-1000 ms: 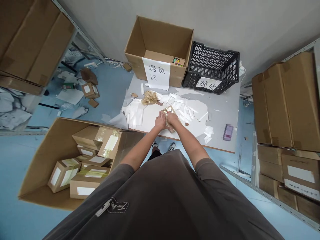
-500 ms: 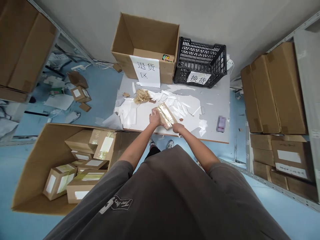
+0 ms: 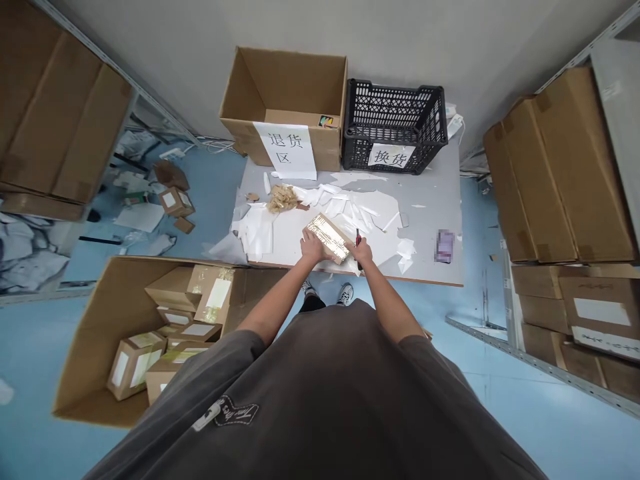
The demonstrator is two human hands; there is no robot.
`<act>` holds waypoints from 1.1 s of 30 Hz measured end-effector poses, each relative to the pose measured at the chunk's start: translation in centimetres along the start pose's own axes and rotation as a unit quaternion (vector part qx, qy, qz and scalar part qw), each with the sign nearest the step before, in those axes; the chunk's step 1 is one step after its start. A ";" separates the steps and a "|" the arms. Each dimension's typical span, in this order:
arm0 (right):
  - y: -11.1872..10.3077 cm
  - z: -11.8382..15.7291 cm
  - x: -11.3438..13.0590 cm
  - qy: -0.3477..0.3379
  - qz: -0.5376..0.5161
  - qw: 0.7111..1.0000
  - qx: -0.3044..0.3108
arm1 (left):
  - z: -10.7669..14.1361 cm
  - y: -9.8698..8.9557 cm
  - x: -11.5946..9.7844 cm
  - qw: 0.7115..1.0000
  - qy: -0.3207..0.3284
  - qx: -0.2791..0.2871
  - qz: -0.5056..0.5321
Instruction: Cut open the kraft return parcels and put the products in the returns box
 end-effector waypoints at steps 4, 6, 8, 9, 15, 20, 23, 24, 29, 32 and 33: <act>0.9 -1.5 0.2 -0.010 -0.020 0.999 -0.050 | 2.1 -0.3 -2.7 0.984 0.173 -0.050 -0.015; 0.9 -1.8 0.3 -0.015 -0.018 0.998 -0.052 | 2.8 -0.5 -4.1 0.960 0.272 -0.052 -0.036; 0.9 -2.0 0.4 -0.017 -0.015 0.998 -0.050 | 2.7 -0.9 -4.7 0.953 0.293 -0.051 -0.055; 0.8 -2.0 0.5 -0.018 -0.014 0.998 -0.051 | 2.3 -1.2 -4.8 0.956 0.282 -0.052 -0.060; 0.7 -1.6 0.8 -0.049 -0.010 0.998 -0.038 | 0.9 -1.3 -4.9 0.958 0.276 -0.052 -0.057; 0.4 1.2 -1.4 -0.117 -0.041 0.992 0.033 | 1.1 -0.5 -4.5 0.961 0.267 -0.050 -0.054; 0.6 2.9 -2.7 -0.148 0.000 0.985 0.094 | 1.3 -0.4 -4.7 0.967 0.243 -0.051 -0.054; 0.6 3.2 -2.9 -0.152 0.017 0.983 0.106 | 1.3 -0.3 -4.8 0.968 0.239 -0.051 -0.052; -0.1 2.6 -2.0 -0.170 0.050 0.975 0.136 | 0.8 -0.1 -5.1 0.973 0.223 -0.039 -0.049; -0.5 2.2 -1.9 -0.163 0.029 0.972 0.165 | 0.4 -0.2 -5.3 0.975 0.212 -0.026 -0.054; -0.6 2.3 -2.1 -0.150 0.016 0.975 0.166 | 0.3 -0.4 -5.4 0.976 0.210 -0.024 -0.055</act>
Point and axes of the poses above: each hand's wrist, its own z-axis away from the middle knuckle, its own y-axis out of the palm, x = y × z, the point moved 7 cm from there along -z, towards the middle knuckle, and after that the axes turned 8 degrees about -z, right-handed, at the moved point
